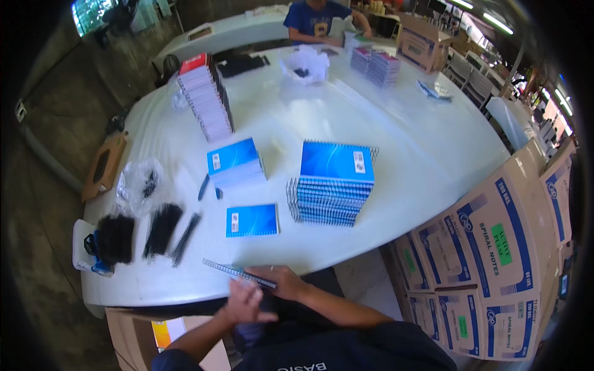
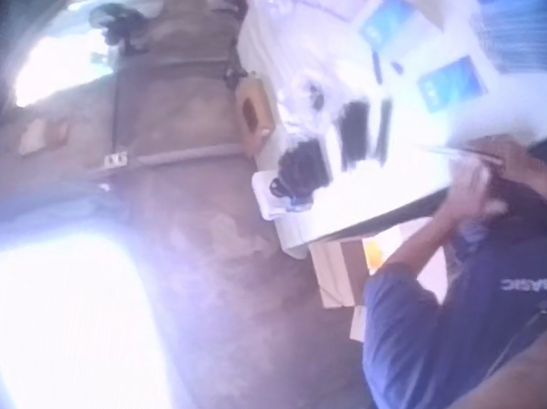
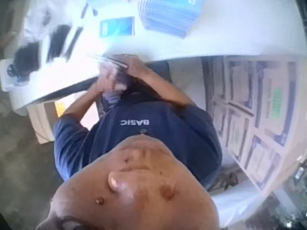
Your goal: The person manually inserts plastic spiral coils into the pre-punched holes of blue notebook covers and paper stacks, kemudian spinning the coil through by hand and stacking the finished notebooks.
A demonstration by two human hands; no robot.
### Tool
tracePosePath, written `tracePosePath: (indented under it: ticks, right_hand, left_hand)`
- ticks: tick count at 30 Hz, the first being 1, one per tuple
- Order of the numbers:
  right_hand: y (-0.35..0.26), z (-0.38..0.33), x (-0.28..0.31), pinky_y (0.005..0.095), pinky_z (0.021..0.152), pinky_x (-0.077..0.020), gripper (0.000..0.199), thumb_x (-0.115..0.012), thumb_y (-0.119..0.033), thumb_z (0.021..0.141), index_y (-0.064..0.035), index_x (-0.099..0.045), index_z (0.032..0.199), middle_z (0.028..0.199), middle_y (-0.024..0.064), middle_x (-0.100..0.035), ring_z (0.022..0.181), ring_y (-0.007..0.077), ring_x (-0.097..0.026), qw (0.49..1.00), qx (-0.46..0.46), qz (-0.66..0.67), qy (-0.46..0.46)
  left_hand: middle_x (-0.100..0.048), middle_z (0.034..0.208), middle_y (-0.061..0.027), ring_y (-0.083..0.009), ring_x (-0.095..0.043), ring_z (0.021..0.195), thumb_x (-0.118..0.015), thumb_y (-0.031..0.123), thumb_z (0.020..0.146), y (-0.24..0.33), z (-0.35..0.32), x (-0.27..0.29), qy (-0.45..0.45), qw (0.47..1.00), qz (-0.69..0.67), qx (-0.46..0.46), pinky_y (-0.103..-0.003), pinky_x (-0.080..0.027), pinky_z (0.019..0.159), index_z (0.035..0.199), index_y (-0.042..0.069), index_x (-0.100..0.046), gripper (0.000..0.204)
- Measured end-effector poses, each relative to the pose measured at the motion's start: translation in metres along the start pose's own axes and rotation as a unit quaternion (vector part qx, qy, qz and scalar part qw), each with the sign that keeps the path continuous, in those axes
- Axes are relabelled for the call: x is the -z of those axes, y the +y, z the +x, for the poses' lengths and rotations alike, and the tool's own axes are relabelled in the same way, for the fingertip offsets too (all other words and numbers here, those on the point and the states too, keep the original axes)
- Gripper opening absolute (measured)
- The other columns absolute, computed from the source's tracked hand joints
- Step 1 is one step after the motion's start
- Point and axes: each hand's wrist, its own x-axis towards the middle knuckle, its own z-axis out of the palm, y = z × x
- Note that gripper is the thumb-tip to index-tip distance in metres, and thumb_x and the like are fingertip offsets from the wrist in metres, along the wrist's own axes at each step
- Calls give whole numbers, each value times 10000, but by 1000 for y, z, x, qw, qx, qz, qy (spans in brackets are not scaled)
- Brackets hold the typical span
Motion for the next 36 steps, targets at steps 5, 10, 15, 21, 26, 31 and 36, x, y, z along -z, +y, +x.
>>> tracePosePath:
  ticks: [5, 10, 15, 21, 26, 31, 36]
  right_hand:
    - [4, 5, -11, 381, 864, -475, 446, -647, -136, 772, -93, -573, 1211, 1123, 163, -624, 1014, 354, -600, 993, -17, 118, 8]
    - [1, 14, 17, 361, 840, -493, 407, -641, -117, 786, -33, -571, 1179, 1113, 174, -626, 1007, 302, -622, 978, -119, 170, -20]
    - [20, 12, 8, 317, 821, -494, 336, -624, -23, 779, -9, -592, 1113, 1089, 156, -641, 990, 256, -634, 968, -175, 180, 7]
    - [15, 22, 4, 328, 720, -487, 228, -666, -20, 768, -8, -615, 990, 903, 130, -649, 826, 245, -646, 964, -195, 155, 97]
    - [15, 23, 4, 334, 683, -474, 173, -690, -54, 770, -13, -629, 927, 818, 121, -626, 758, 235, -630, 955, -215, 170, 113]
    - [6, 26, 6, 330, 678, -475, 168, -693, -60, 776, 1, -632, 920, 817, 127, -643, 754, 222, -634, 950, -230, 180, 108]
    - [9, 24, 8, 318, 707, -488, 184, -688, -66, 784, -5, -640, 951, 851, 142, -663, 786, 231, -654, 958, -239, 128, 90]
  left_hand:
    - [-266, 1388, -306, -522, -216, 1298, -487, 745, 739, -19, 10, -25, -23, 985, 39, 164, -671, -169, 994, 1385, -63, -238, 1063]
    - [-349, 1381, -207, -453, -265, 1303, -558, 594, 803, -1, 36, -18, 46, 994, 36, 97, -601, -188, 1032, 1327, 74, -420, 750]
    - [-487, 1261, -103, -310, -425, 1207, -654, 340, 802, -30, 105, 17, -138, 978, -47, 151, -531, -267, 1011, 1177, 115, -537, 453]
    - [-589, 985, -62, -265, -543, 958, -699, 117, 741, -53, 114, 26, -177, 956, -152, 177, -390, -394, 825, 996, 93, -589, 278]
    - [-578, 909, -67, -258, -538, 914, -679, 160, 770, -55, 130, 32, -185, 961, -128, 159, -368, -389, 801, 931, 86, -612, 189]
    - [-580, 915, -62, -248, -538, 908, -686, 202, 780, -64, 127, 34, -195, 965, -103, 141, -356, -385, 797, 902, 93, -619, 177]
    - [-584, 921, -58, -242, -549, 897, -690, 199, 776, -66, 131, 34, -212, 960, -129, 128, -354, -390, 787, 882, 92, -631, 162]
